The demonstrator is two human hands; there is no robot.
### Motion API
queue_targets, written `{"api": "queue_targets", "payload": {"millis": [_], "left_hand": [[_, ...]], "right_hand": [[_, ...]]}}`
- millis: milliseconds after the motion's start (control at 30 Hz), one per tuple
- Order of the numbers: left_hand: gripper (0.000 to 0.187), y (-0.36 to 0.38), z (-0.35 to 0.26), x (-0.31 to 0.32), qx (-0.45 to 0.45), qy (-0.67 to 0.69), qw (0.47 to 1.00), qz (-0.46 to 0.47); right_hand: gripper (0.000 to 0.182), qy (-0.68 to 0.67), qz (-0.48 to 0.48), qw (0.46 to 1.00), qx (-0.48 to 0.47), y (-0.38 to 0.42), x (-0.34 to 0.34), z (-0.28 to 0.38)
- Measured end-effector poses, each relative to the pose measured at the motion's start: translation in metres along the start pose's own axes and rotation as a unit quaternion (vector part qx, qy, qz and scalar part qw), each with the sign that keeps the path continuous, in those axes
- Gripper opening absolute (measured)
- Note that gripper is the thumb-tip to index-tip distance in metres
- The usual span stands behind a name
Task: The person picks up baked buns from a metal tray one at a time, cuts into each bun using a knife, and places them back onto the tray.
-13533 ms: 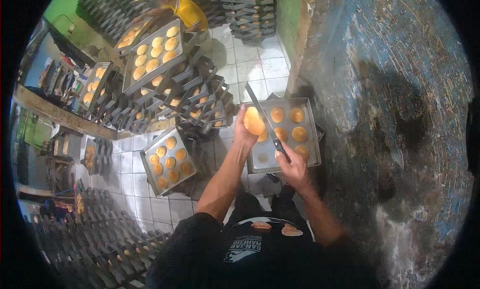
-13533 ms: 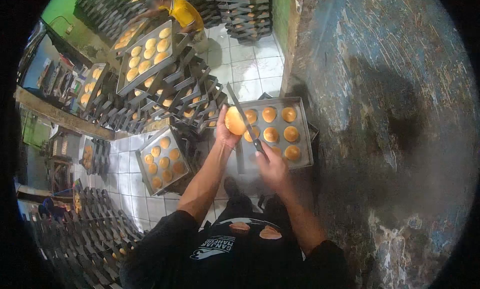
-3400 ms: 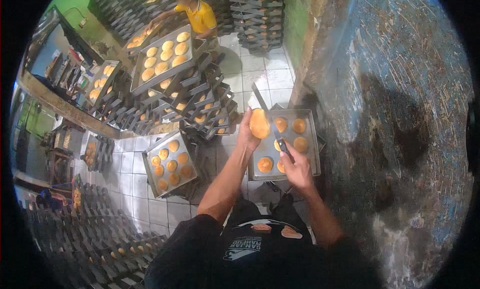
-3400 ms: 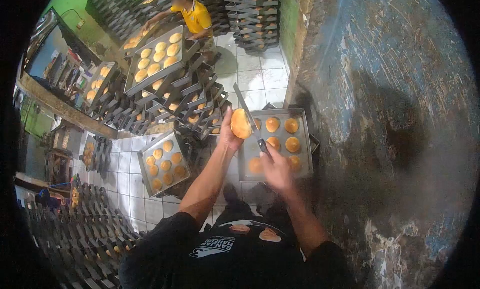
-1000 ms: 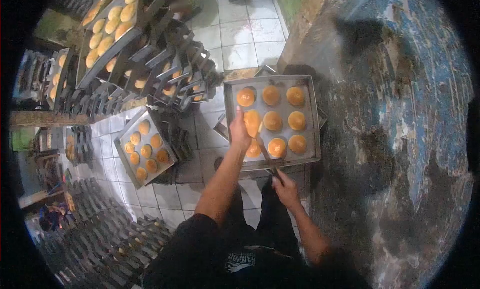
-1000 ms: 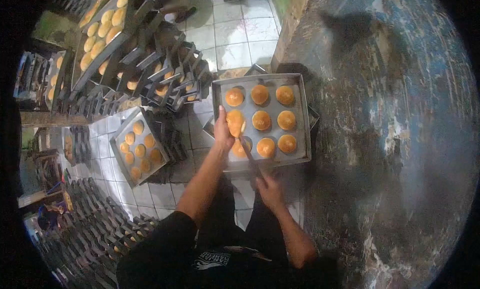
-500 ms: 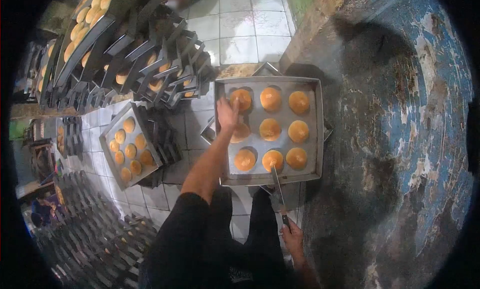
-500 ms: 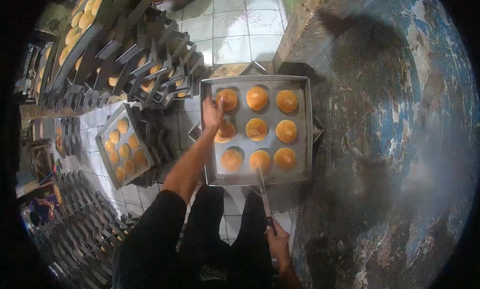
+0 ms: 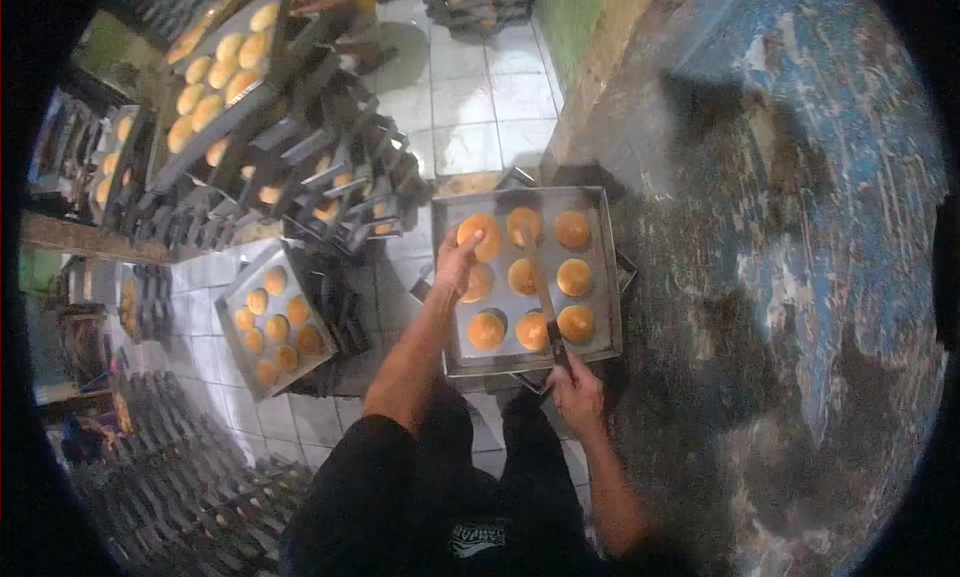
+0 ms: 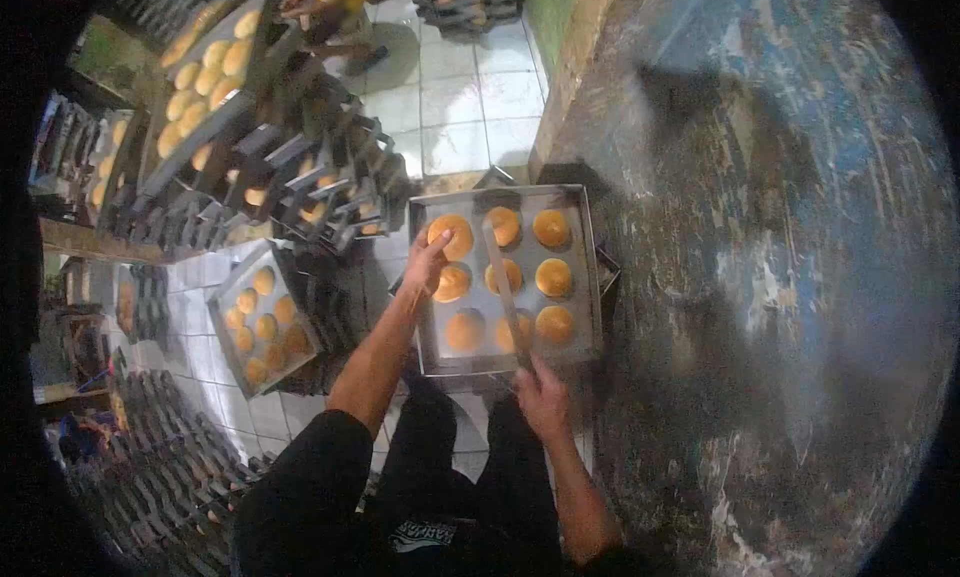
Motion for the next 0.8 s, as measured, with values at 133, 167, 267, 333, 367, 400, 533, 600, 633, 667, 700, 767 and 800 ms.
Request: {"api": "queue_targets", "payload": {"millis": [133,167,267,333,367,400,533,600,633,667,700,767,800], "left_hand": [[0.067,0.097,-0.107,0.057,-0.037,0.264,0.962,0.062],[0.067,0.104,-0.118,0.054,-0.025,0.258,0.964,0.062],[0.058,0.133,-0.153,0.07,-0.027,0.366,0.93,0.034],[0.056,0.142,-0.17,0.073,0.002,0.355,0.933,0.058],[0.056,0.149,-0.178,0.077,0.02,0.346,0.935,0.078],[0.053,0.152,-0.184,0.079,0.023,0.352,0.933,0.07],[0.053,0.164,-0.202,0.083,0.028,0.339,0.936,0.092],[0.053,0.169,-0.206,0.084,0.016,0.339,0.936,0.089],[0.053,0.17,-0.208,0.086,0.017,0.338,0.936,0.092],[0.052,0.172,-0.21,0.087,0.022,0.316,0.943,0.101],[0.052,0.176,-0.209,0.088,0.026,0.294,0.949,0.11],[0.051,0.188,-0.203,0.099,0.015,0.254,0.962,0.099],[0.051,0.196,-0.198,0.103,0.003,0.213,0.973,0.087]], "right_hand": [[0.047,0.017,-0.004,0.985,-0.174,-0.009,0.018,0.061],[0.047,0.024,-0.004,0.979,-0.201,-0.008,0.022,0.07],[0.046,0.038,-0.013,0.969,-0.245,0.013,0.025,0.111],[0.046,0.047,-0.025,0.964,-0.261,0.034,0.017,0.144],[0.046,0.019,-0.003,0.966,-0.259,0.047,0.013,0.158],[0.047,-0.008,0.019,0.966,-0.257,0.056,0.012,0.165],[0.047,-0.006,0.009,0.958,-0.287,0.071,0.005,0.16],[0.045,-0.004,0.016,0.958,-0.286,0.084,0.0,0.163],[0.045,-0.004,0.015,0.958,-0.287,0.091,-0.002,0.164],[0.045,-0.029,0.019,0.955,-0.293,0.098,-0.005,0.165],[0.044,-0.054,0.024,0.953,-0.298,0.104,-0.006,0.165],[0.043,-0.036,0.015,0.952,-0.304,0.098,-0.012,0.171],[0.042,-0.019,0.007,0.951,-0.308,0.097,-0.015,0.178]]}}
Point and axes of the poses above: each hand's wrist, its own y-axis away from the middle knuckle, its own x-axis out of the palm, z = x × y, the point moved 6 cm from there along -y, towards the middle knuckle
